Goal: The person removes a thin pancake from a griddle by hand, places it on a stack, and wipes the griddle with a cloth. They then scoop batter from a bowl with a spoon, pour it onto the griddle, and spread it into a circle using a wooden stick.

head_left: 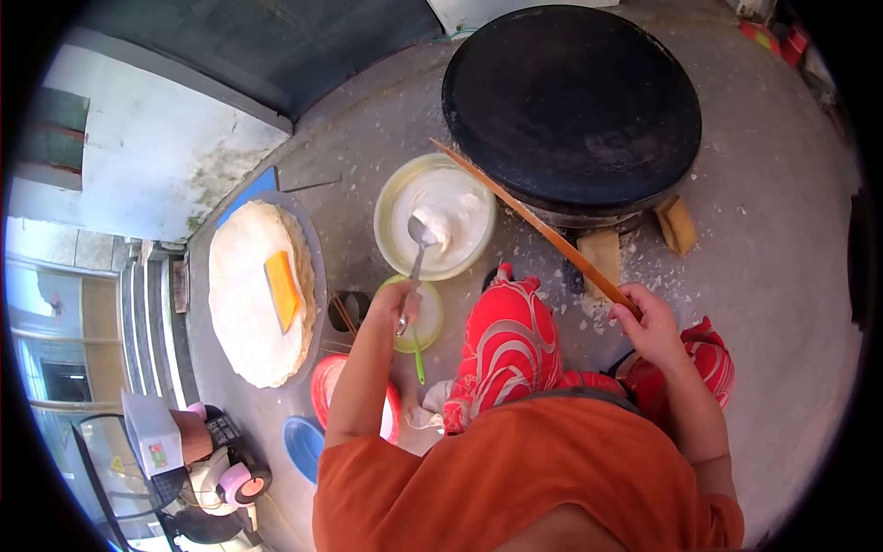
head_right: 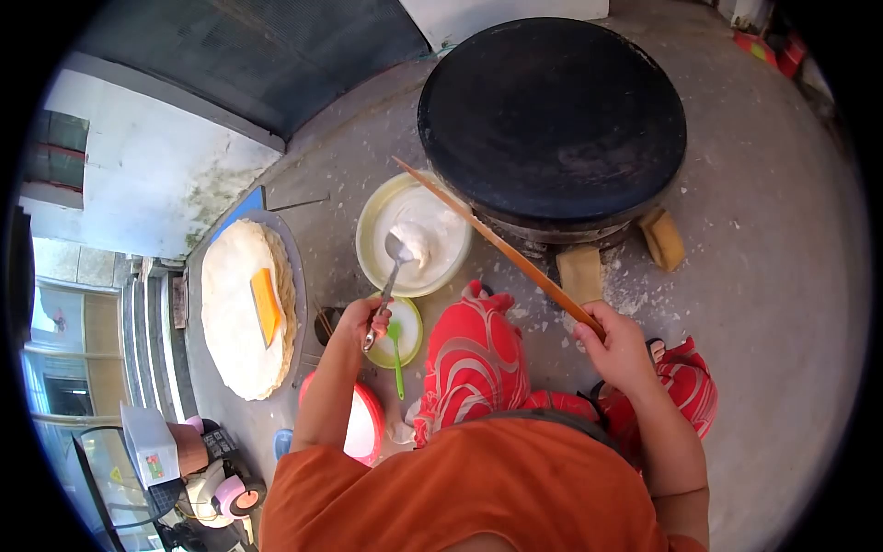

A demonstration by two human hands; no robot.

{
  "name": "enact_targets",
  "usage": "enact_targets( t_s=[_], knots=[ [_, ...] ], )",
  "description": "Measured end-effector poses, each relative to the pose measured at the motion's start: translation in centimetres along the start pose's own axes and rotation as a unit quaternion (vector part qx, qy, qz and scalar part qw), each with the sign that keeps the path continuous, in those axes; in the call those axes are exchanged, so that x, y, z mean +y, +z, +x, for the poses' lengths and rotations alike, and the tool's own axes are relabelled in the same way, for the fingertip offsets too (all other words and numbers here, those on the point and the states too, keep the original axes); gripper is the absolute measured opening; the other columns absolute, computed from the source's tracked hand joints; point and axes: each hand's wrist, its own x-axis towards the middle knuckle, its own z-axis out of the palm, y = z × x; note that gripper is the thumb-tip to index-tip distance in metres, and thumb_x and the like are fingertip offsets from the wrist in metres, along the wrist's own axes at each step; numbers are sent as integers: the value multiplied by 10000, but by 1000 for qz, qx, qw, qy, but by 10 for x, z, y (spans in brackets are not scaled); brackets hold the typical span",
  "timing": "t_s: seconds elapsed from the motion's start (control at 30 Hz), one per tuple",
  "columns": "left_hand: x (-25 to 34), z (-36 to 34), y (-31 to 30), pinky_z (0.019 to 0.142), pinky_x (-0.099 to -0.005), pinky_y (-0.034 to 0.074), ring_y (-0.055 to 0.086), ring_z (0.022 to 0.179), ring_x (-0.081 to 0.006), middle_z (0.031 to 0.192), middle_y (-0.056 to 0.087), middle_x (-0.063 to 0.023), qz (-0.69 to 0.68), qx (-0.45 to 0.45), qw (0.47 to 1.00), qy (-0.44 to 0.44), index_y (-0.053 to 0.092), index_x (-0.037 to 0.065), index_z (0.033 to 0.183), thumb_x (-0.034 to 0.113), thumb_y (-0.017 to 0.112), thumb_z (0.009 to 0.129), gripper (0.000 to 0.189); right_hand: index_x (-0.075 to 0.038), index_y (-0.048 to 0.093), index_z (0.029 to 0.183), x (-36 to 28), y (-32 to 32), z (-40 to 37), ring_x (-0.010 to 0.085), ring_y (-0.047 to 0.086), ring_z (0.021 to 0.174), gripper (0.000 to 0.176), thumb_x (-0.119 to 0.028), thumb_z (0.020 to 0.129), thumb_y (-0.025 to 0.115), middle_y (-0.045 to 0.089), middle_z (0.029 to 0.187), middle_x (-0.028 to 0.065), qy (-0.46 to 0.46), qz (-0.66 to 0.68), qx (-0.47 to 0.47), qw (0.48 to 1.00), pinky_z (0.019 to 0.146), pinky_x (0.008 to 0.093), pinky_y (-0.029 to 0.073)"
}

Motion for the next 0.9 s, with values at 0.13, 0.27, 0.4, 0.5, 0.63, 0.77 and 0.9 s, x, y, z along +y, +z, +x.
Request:
enact_targets(
  t_s=[0.13, 0.27, 0.4, 0.5, 0.63, 0.77, 0.9],
  knots=[
    [7, -16, 16, 314, -219, 306, 359, 371, -77, 580, 436, -41, 187, 74, 958, 205, 486, 41, 916, 149, 369, 889, 162, 7, 524, 954, 0, -1, 0, 88, 532, 627, 146, -63, 825, 532, 580, 701, 52, -5, -12, 7, 1000, 580, 225, 428],
    [11, 3, 10, 318, -235, 318, 362, 349, -87, 589, 465, -50, 262, 129, 924, 249, 504, 15, 886, 153, 402, 879, 171, 8, 523, 949, 4, -1, 1, 104, 540, 607, 149, -63, 818, 539, 586, 695, 67, -16, -8, 26, 1000, 567, 233, 428],
    [13, -1, 13, 664, -403, 473, 601, 769, -326, 814, 607, -213, 596, 275, 676, 335, 547, -3, 950, 146, 459, 814, 220, 3, 520, 946, -1, -2, 2, 116, 541, 595, 150, -63, 813, 544, 580, 680, 83, -18, -52, 16, 998, 560, 246, 427],
    [11, 1, 8, 743, -416, 465, 596, 867, -332, 879, 612, -220, 682, 336, 588, 275, 577, -16, 913, 123, 439, 800, 225, -1, 520, 946, -1, -2, 4, 116, 528, 589, 151, -64, 812, 547, 566, 671, 80, -17, -55, 13, 998, 556, 247, 421],
    [-3, 26, -18, 668, -425, 481, 611, 815, -345, 834, 605, -247, 730, 288, 579, 223, 576, -50, 760, 104, 439, 783, 207, -1, 520, 944, -1, -1, 4, 116, 519, 590, 151, -65, 811, 551, 559, 668, 76, -18, -35, 15, 999, 558, 245, 418],
    [-14, 76, -24, 404, -392, 434, 561, 511, -261, 672, 571, -179, 600, 207, 769, 79, 492, -25, 849, 113, 424, 808, 159, -1, 521, 941, 2, 0, 4, 114, 518, 596, 150, -66, 810, 553, 559, 674, 77, -26, -45, 19, 999, 562, 240, 416],
    [-16, 77, 6, 320, -246, 336, 389, 393, -112, 570, 428, -45, 173, 142, 974, -41, 453, -11, 923, 193, 368, 899, 223, 0, 522, 939, -1, -2, 4, 107, 514, 595, 155, -66, 805, 560, 558, 671, 77, -28, -67, 23, 997, 560, 237, 414]
  ],
)
